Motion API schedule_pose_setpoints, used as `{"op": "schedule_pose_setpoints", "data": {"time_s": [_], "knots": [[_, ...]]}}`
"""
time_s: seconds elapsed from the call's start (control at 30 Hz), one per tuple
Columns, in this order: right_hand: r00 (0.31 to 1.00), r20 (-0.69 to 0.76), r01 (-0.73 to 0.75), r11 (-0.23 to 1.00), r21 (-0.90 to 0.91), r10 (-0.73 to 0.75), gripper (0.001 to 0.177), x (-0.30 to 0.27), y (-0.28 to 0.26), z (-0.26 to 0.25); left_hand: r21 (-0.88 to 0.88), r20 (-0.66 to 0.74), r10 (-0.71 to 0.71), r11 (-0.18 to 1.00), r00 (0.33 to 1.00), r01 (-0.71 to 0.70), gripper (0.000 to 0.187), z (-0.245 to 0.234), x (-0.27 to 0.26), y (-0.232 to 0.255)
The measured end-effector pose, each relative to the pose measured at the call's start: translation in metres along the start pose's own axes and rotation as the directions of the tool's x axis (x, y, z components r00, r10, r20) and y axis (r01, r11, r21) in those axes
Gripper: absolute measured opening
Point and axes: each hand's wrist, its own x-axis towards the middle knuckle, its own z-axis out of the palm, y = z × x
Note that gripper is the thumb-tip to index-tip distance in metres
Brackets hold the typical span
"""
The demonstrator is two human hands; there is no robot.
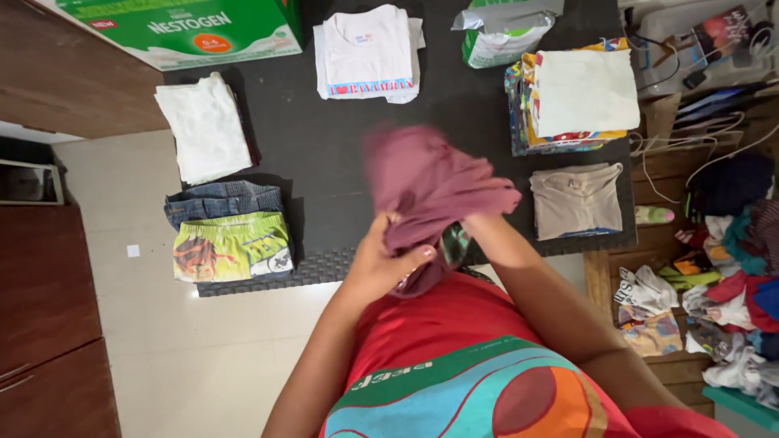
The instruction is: The recorder is folding several items of clothing on a flat surface and placing them into a storage bin.
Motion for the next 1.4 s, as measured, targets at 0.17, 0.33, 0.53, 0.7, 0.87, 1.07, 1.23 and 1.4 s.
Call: {"op": "schedule_pose_setpoints", "data": {"time_s": [0.17,0.33,0.53,0.7,0.87,1.07,1.23,1.4], "knots": [[0.997,0.001,-0.078,0.997,-0.021,0.078,0.046,-0.009,0.005,0.001,0.309,0.146,-0.063,0.951,0.987,0.015,0.042,-0.006,0.008,-0.022],[0.989,-0.011,-0.149,0.988,-0.042,0.148,0.045,-0.01,0.016,-0.001,0.444,0.376,0.533,0.614,0.758,-0.652,0.024,-0.003,0.008,0.001],[0.97,-0.049,-0.239,0.968,-0.069,0.237,0.043,-0.018,0.014,-0.004,-0.05,0.311,-0.277,0.951,0.909,0.306,0.025,-0.019,0.025,-0.047],[0.949,-0.085,-0.31,0.947,-0.077,0.304,0.042,-0.025,0.022,-0.008,-0.211,0.257,0.071,0.977,0.964,-0.016,0.056,-0.019,0.032,-0.032],[0.884,-0.335,-0.467,0.596,-0.653,0.325,0.015,-0.007,-0.079,0.041,-0.198,-0.002,0.057,0.979,0.998,-0.056,0.064,-0.044,0.054,-0.023],[0.884,-0.41,-0.432,0.728,-0.533,0.224,0.014,-0.01,-0.216,0.055,0.614,-0.147,0.223,0.785,0.964,-0.088,0.044,-0.114,0.08,-0.109],[0.708,-0.682,-0.432,0.651,-0.625,-0.185,0.024,-0.009,-0.225,0.044,0.726,-0.513,0.059,0.562,0.856,0.396,0.027,-0.14,0.088,-0.155],[0.884,-0.466,-0.418,0.51,-0.752,0.038,0.014,0.0,-0.18,0.059,-0.222,-0.321,-0.377,0.922,0.869,0.318,0.024,-0.081,0.076,-0.093]]}}
